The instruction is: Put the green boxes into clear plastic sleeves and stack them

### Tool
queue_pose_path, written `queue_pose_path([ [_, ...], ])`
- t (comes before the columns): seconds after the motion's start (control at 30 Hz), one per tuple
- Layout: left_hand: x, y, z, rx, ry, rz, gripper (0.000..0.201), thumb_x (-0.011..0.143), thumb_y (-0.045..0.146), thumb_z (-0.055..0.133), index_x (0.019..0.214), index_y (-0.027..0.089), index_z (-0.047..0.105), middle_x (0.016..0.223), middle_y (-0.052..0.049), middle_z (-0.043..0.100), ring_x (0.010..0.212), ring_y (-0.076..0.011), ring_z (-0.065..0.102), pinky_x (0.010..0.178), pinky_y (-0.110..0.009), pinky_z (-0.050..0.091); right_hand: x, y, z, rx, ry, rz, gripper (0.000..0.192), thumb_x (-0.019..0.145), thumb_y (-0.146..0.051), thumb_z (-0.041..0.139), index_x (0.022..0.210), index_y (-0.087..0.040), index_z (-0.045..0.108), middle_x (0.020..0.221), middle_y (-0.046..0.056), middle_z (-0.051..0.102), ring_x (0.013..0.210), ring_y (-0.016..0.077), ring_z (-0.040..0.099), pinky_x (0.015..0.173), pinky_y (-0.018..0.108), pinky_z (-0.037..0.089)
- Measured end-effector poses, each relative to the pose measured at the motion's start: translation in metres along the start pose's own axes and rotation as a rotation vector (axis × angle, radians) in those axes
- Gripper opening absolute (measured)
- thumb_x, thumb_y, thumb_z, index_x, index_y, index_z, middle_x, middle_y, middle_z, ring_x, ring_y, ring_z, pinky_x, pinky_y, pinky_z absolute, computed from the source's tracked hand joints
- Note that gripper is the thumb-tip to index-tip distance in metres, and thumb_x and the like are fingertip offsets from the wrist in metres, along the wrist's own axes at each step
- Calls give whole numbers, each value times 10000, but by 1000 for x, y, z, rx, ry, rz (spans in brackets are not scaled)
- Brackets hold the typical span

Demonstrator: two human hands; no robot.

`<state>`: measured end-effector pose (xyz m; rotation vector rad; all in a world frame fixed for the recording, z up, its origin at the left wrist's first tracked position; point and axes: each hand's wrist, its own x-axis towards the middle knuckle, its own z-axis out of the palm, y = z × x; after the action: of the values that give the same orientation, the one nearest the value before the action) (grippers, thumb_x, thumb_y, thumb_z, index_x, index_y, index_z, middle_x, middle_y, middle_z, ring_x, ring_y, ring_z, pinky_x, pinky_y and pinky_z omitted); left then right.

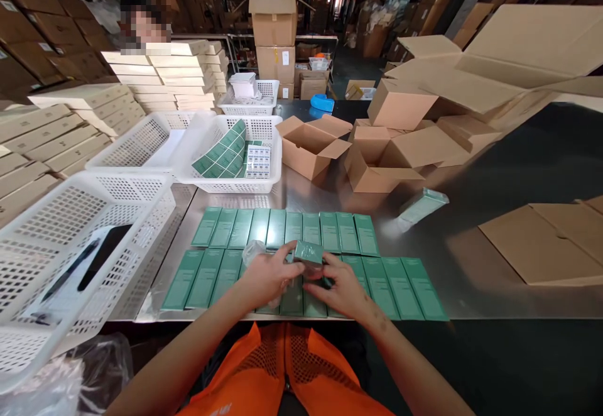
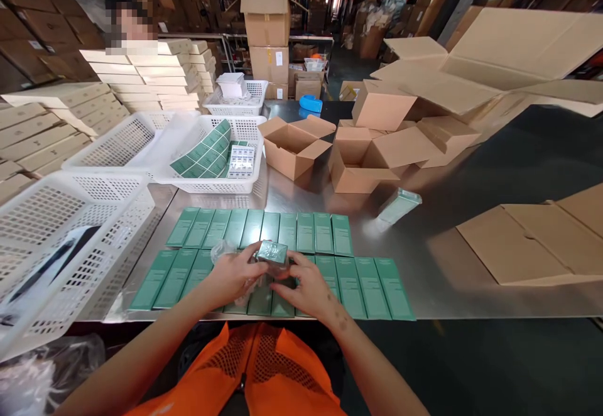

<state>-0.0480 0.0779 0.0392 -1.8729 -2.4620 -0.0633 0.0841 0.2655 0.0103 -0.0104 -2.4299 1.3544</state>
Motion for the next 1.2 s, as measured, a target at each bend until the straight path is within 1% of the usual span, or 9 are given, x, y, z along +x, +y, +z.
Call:
queue_pose_path([
  [0.17, 3, 4, 14, 101, -2, 49, 238, 861, 136, 540, 1039, 226, 671, 1409, -177, 577, 675, -227, 701, 544, -339, 527, 3, -4, -4, 204, 137, 90, 410, 694, -451, 865, 942, -236, 619, 1341, 128, 631, 1238, 294, 606, 1035, 465, 489],
  [0.3, 2, 14, 12, 69, 231, 103, 237, 810, 53, 504, 963, 190, 623, 1390, -216, 588, 602, -199, 666, 505, -322, 492, 20, -7, -17, 402, 297, 73, 485, 772, -528, 784, 1110, -255, 568, 986, 45, 727, 894, 215, 708, 808, 354, 581],
  [0.4, -6, 22, 6, -97, 378, 253, 211, 762, 22, 482, 854, 195, 560, 1347, -182, 631, 644, -177, 663, 543, -309, 502, 36, 17, -63, 456, 607, 138, 485, 917, -646, 522, 1205, -255, 543, 994, 50, 693, 815, 200, 680, 720, 344, 582],
  [0.5, -18, 29, -6, -411, 374, 396, 207, 746, 53, 462, 860, 214, 527, 972, -72, 744, 697, -175, 652, 579, -281, 498, 51, 57, -124, 74, 887, 307, 633, 962, -689, 258, 1284, -212, 519, 1111, 107, 660, 970, 243, 658, 823, 416, 571],
  [0.6, -24, 33, -19, -646, 453, 310, 133, 845, 120, 443, 881, 213, 531, 661, -8, 626, 646, -177, 591, 563, -279, 457, 57, 93, -158, -128, 859, 419, 649, 933, -678, 340, 1248, -154, 555, 1179, 171, 628, 1092, 291, 608, 964, 487, 496],
  [0.8, -24, 34, -27, -546, 534, 165, 320, 863, 389, 646, 625, 206, 536, 626, -18, 538, 588, -172, 532, 495, -305, 403, 43, 101, -142, -432, 626, 472, 351, 825, -473, 625, 939, -144, 677, 954, 162, 666, 952, 306, 633, 930, 478, 505],
  [0.93, -23, 30, -23, -557, 530, 153, 277, 759, 84, 500, 525, 198, 402, 987, -50, 724, 888, -216, 697, 647, -326, 568, 43, 74, -164, -648, 656, 378, 439, 846, -300, 608, 1246, -119, 611, 1363, 223, 536, 1341, 375, 418, 1126, 550, 312],
  [1.0, -22, 28, -24, -569, 529, 181, 194, 714, 60, 466, 616, 227, 476, 869, -26, 737, 829, -207, 714, 637, -322, 583, 48, 65, -188, -816, 648, 392, 618, 846, -209, 585, 1440, -115, 444, 1521, 228, 394, 1453, 385, 257, 1158, 592, 215],
  [1.2, -25, 23, -31, -600, 479, 120, 259, 749, 162, 480, 925, 267, 637, 530, 51, 587, 420, -155, 558, 417, -297, 458, 47, 51, -235, -902, 496, 519, 490, 721, -88, 639, 1211, -104, 630, 1129, 216, 637, 1069, 367, 615, 946, 519, 471],
])
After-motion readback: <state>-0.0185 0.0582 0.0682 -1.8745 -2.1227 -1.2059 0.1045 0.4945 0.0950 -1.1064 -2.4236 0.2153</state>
